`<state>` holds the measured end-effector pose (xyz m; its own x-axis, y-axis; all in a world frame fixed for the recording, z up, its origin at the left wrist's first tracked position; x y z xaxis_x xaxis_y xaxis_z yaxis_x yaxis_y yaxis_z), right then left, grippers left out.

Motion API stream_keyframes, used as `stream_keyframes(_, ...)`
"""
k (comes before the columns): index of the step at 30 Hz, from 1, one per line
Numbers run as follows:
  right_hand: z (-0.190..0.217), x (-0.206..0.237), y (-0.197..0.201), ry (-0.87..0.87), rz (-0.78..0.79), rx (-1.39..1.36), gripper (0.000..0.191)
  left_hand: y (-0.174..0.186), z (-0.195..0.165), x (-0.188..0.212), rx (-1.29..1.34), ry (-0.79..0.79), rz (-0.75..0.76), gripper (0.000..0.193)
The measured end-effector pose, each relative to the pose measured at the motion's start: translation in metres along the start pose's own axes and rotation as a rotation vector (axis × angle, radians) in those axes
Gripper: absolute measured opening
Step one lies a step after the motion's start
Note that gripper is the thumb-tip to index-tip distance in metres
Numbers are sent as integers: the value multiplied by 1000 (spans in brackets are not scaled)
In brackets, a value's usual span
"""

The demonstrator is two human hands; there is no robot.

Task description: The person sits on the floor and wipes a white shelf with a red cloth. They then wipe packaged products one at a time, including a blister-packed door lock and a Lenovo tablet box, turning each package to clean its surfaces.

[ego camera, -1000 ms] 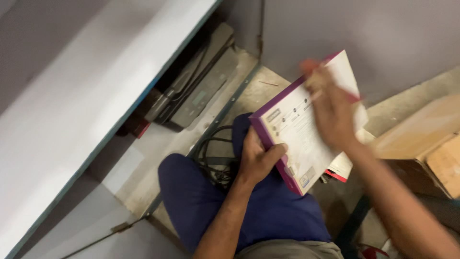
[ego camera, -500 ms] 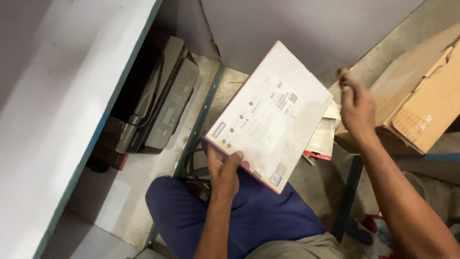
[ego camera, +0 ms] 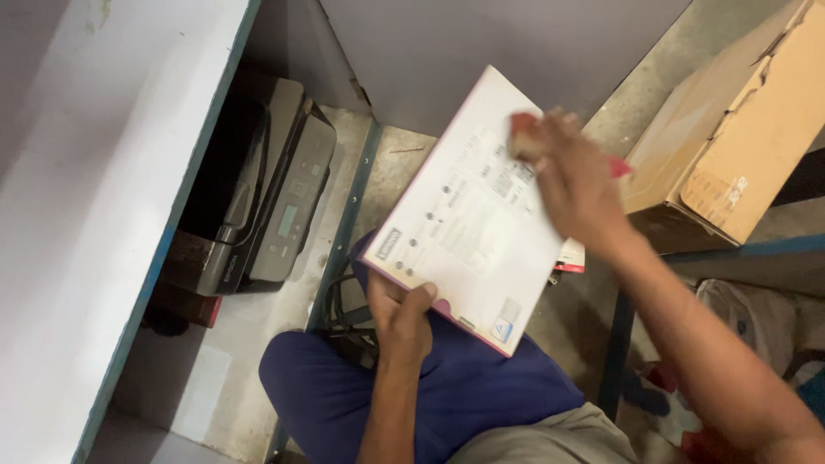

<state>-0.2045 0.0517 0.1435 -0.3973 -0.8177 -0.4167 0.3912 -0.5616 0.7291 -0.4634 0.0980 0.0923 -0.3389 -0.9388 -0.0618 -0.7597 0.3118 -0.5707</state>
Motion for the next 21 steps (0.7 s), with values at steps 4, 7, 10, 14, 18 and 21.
stream_keyframes(4, 3, -11, 0, -144, 24, -211, 38, -11, 17, 1, -93, 9, 125, 61)
stream_keyframes(7, 56, 4, -11, 119, 41, -430, 44, -24, 26, -5, -443, -117, 267, 50)
stream_keyframes(10, 85, 14, -2, 410, 59, -108, 36, -42, 23, -15, -738, -400, 449, 37)
stream_keyframes(14, 68, -5, 16, 370, 54, -168, 33, -55, -8, -22, -515, -370, 437, 45)
stream_keyframes(18, 21, -35, 46, 138, -22, -167, 35, -61, -48, -21, -663, -463, 422, 48)
stream_keyframes(21, 15, -46, 52, 21, -30, -155, 34, -61, -64, -20, -720, -518, 453, 45)
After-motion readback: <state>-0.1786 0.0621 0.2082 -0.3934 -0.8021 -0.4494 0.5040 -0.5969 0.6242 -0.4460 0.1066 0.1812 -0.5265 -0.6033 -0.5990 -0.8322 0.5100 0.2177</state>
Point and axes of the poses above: each hand's wrist, its own x-axis away from the middle knuckle, its own y-axis out of the back of the hand, z = x × y, the point moved 2 cm from there along -x, towards the middle knuckle, and after that the axes turned 9 degrees about -y, right-handed, at the moved point
